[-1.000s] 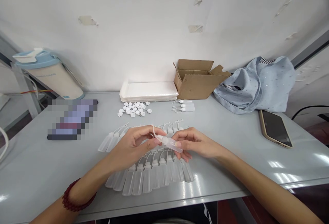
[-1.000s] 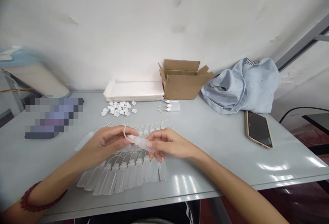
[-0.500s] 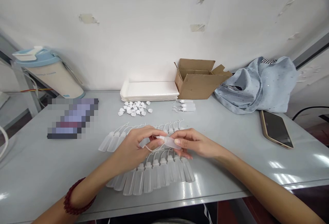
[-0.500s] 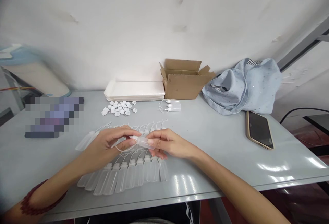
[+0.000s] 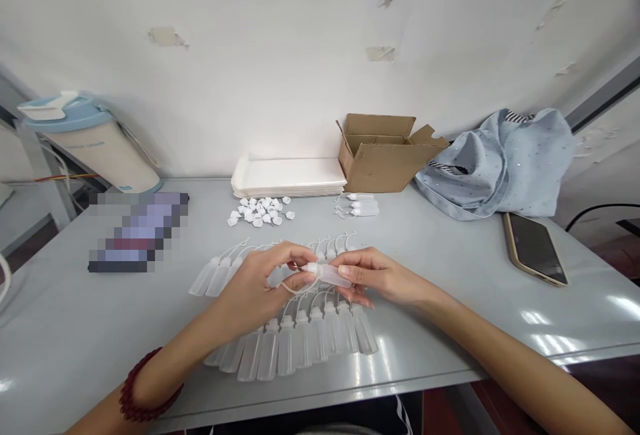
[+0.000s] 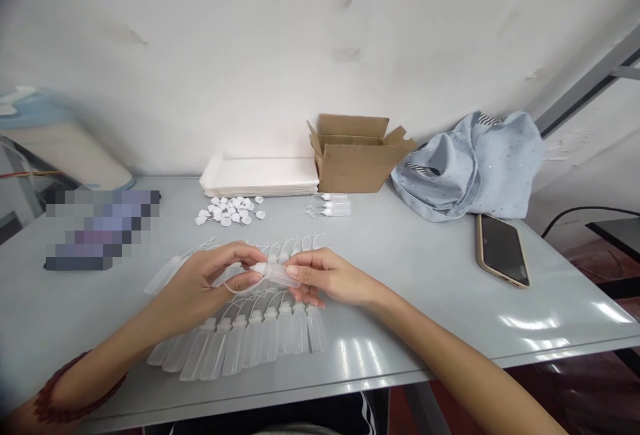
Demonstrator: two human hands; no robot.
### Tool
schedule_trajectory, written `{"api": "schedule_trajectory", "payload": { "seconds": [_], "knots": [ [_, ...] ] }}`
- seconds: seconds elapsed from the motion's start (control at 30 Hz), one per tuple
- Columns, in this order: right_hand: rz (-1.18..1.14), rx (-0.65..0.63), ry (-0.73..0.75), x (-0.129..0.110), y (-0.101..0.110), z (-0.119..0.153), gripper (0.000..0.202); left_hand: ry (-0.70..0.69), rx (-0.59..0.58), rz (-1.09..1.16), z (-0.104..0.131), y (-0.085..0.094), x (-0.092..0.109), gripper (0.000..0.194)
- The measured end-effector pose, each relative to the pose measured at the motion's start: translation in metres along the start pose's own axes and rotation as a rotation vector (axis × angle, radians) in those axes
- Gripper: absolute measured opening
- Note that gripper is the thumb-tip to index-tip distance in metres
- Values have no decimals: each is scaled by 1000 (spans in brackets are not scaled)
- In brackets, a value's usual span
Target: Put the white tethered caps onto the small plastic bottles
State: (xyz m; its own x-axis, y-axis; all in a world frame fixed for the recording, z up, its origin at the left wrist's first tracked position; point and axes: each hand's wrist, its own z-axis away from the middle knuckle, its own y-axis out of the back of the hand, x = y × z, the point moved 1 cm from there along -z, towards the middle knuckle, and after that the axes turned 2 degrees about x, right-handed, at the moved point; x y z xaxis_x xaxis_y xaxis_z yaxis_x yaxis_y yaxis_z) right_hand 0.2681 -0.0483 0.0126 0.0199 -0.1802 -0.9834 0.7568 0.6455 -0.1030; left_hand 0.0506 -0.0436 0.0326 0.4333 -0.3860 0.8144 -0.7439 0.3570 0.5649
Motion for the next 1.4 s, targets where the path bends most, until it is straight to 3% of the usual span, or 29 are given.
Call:
{"api": "schedule_trajectory", "payload": {
  "seconds": [0.53,0.73,0.97,1.4],
  "knots": [
    [111,74,-66,0,-7,2,28,121,-73,137,-4,-3,1,19],
    [92,28,-42,-3,-10,4,27,22,-73,132,-2,-2,0,16],
    [26,-15,-73,-3,-9,3,34,-226,-46,88,-2,-1,-2,22],
    [140,17,-55,-1,-13,4,37,93,-112,37,-2,-7,7,21]
  ]
}}
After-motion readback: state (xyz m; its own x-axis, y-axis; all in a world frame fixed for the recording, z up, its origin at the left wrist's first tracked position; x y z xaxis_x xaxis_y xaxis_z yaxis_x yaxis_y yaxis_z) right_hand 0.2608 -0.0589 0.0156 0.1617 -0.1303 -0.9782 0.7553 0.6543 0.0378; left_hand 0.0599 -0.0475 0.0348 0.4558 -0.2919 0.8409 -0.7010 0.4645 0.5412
